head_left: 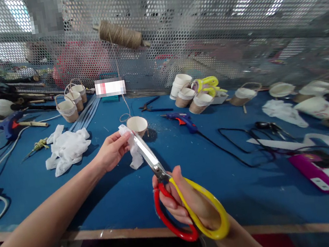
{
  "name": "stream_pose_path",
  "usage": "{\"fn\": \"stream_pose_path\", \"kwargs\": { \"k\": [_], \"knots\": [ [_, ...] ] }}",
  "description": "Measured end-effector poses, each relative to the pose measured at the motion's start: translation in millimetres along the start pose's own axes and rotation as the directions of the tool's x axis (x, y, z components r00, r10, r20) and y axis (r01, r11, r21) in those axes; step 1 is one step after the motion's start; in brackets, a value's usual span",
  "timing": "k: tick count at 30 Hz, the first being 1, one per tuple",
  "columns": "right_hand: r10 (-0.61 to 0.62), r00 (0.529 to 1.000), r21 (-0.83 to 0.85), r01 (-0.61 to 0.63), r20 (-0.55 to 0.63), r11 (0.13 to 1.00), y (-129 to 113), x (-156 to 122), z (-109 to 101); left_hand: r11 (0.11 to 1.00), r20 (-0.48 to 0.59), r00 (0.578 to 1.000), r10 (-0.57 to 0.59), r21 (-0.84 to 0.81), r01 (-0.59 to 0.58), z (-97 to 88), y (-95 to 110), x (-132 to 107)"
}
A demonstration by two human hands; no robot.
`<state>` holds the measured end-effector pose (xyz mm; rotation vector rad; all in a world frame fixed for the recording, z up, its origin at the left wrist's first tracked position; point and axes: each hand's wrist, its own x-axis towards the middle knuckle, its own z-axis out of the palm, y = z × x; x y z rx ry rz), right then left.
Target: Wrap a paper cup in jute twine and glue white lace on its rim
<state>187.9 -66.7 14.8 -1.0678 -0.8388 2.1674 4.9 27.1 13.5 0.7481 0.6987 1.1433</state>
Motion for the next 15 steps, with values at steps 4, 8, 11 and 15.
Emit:
{"fn": "stream_pose_path", "kwargs": {
  "k": [4,8,11,15],
  "knots": [
    [-0.056,0.998,-0.034,0.056,-0.005,0.998,2.2,-1.7,1.9,1.0,-0.03,0.999,0.012,-0.001,-0.012,-0.3,0.6,0.4],
    [-0.1,0.995,-0.06,0.099,-0.01,0.993,5.0,-4.4,2.2,1.0,-0.025,1.0,0.008,-0.001,-0.008,1.3,3.2,-1.3],
    [-0.127,0.992,-0.08,0.127,0.0,0.989,7.3,-5.4,1.1,1.0,-0.016,1.0,0.013,0.002,-0.013,2.9,5.2,-2.6],
    [-0.158,0.987,-0.092,0.159,0.017,0.983,10.0,-4.8,-1.2,1.0,-0.004,1.0,0.017,0.004,-0.017,4.2,7.3,-3.5]
  ]
}}
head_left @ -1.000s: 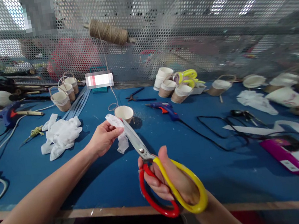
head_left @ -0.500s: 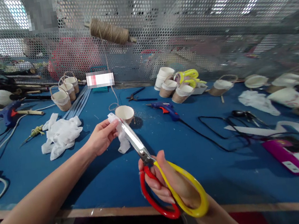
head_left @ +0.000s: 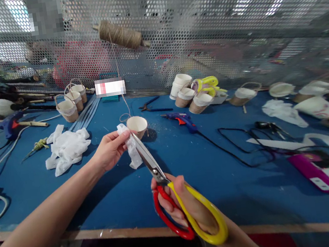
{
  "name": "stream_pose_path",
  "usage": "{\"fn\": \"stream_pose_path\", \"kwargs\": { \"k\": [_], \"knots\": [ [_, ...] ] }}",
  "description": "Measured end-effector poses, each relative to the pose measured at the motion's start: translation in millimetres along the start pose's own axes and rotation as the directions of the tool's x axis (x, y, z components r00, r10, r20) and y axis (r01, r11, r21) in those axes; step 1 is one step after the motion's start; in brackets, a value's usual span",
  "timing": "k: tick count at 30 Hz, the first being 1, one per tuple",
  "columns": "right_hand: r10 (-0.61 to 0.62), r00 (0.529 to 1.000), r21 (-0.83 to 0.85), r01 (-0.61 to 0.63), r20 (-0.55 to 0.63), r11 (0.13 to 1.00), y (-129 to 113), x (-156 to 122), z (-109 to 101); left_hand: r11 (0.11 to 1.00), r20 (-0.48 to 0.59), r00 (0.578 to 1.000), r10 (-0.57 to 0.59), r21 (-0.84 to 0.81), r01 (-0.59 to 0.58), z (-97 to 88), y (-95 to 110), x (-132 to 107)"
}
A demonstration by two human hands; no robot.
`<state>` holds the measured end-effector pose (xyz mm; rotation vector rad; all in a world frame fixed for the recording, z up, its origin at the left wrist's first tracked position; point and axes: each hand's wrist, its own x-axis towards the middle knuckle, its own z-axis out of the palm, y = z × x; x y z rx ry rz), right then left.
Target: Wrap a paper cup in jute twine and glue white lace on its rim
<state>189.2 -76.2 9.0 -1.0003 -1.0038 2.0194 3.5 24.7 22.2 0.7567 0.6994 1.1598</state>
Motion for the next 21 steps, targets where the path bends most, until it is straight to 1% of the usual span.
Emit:
{"fn": "stream_pose_path", "kwargs": {
  "k": [5,9,13,16,21],
  "knots": [
    [-0.012,1.0,0.009,0.012,0.027,1.0,2,1,-1,1.0,0.015,1.0,-0.013,0.0,0.013,1.5,3,-2],
    [-0.023,0.997,0.03,0.021,0.075,0.999,4,0,-4,1.0,0.011,1.0,0.001,-0.005,-0.001,2.6,4,-3],
    [-0.012,0.998,0.024,0.01,0.065,1.0,10,-1,-8,1.0,-0.011,1.0,0.0,0.006,0.0,2.9,5,-3],
    [-0.031,0.996,0.016,0.03,0.082,0.999,11,-2,-10,1.0,-0.009,1.0,-0.004,0.019,0.004,2.3,6,-3],
    [-0.061,0.996,-0.052,0.065,0.073,0.997,4,-2,-7,1.0,0.013,1.0,-0.018,0.013,0.018,2.8,8,-4]
  ]
}}
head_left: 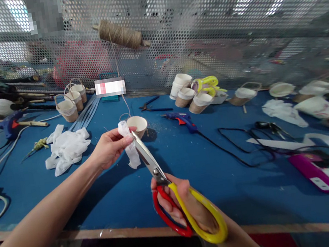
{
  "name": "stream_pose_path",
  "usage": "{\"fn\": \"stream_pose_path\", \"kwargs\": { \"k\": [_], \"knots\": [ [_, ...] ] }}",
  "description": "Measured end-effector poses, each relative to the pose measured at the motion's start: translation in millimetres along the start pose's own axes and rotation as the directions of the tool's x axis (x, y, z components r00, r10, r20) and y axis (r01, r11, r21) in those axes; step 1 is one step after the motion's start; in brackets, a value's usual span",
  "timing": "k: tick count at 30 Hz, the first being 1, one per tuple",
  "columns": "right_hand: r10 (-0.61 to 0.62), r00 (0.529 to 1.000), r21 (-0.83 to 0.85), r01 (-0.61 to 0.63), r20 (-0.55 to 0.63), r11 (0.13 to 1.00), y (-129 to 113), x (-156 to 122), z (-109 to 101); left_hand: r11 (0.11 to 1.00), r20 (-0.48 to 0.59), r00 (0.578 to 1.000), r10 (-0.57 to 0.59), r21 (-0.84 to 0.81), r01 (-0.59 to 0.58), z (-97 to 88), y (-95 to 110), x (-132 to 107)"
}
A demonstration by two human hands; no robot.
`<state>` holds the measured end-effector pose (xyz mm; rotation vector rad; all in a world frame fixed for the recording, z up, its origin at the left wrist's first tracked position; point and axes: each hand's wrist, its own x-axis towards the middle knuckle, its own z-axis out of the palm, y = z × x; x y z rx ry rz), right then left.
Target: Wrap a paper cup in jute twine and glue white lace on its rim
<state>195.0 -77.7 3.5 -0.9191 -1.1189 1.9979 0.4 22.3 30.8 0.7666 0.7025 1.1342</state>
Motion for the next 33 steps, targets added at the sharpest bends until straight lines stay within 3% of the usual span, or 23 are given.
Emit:
{"fn": "stream_pose_path", "kwargs": {
  "k": [11,21,33],
  "knots": [
    [-0.06,0.997,-0.031,0.062,0.045,0.998,-5.2,-0.9,3.1,0.998,-0.008,1.0,0.007,-0.058,-0.008,2.3,0.0,-3.3],
    [-0.046,0.999,0.067,0.045,0.019,0.997,-3.4,2.4,6.0,0.995,-0.076,0.996,0.037,-0.085,-0.044,3.8,-5.8,-1.7],
    [-0.043,0.999,-0.008,0.043,-0.029,0.999,-5.4,2.5,9.0,0.996,-0.086,0.995,0.042,-0.079,-0.049,6.1,-6.6,-4.5]
  ]
}}
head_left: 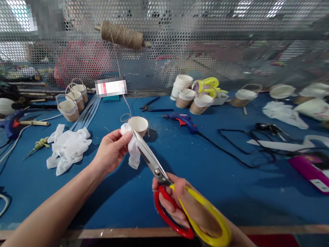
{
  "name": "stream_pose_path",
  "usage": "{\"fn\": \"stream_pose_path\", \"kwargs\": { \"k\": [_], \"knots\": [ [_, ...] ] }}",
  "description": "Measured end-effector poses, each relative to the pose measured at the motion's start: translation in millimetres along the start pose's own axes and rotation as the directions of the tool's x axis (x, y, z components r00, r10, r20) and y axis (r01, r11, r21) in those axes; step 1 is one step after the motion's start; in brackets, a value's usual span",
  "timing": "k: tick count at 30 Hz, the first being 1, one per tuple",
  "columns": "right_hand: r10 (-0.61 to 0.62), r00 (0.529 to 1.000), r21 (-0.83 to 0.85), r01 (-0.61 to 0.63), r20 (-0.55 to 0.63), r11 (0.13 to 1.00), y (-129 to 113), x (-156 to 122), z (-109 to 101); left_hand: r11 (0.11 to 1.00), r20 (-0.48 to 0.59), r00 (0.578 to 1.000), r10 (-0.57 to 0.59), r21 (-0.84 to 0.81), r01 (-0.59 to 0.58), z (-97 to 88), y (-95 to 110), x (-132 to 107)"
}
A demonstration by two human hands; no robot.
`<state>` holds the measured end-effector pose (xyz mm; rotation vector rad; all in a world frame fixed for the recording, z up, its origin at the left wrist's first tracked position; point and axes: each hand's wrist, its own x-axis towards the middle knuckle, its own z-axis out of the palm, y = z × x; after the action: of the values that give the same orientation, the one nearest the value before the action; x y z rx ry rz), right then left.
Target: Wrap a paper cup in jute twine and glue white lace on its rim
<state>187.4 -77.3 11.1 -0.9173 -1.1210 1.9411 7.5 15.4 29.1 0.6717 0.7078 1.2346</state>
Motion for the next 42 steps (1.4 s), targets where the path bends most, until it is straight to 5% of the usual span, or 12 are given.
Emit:
{"fn": "stream_pose_path", "kwargs": {
  "k": [42],
  "knots": [
    [0.138,0.99,0.171,-0.137,0.008,0.976,-3,5,1,0.998,0.018,0.999,-0.042,0.048,0.041,-1.3,-2,1]
  ]
}}
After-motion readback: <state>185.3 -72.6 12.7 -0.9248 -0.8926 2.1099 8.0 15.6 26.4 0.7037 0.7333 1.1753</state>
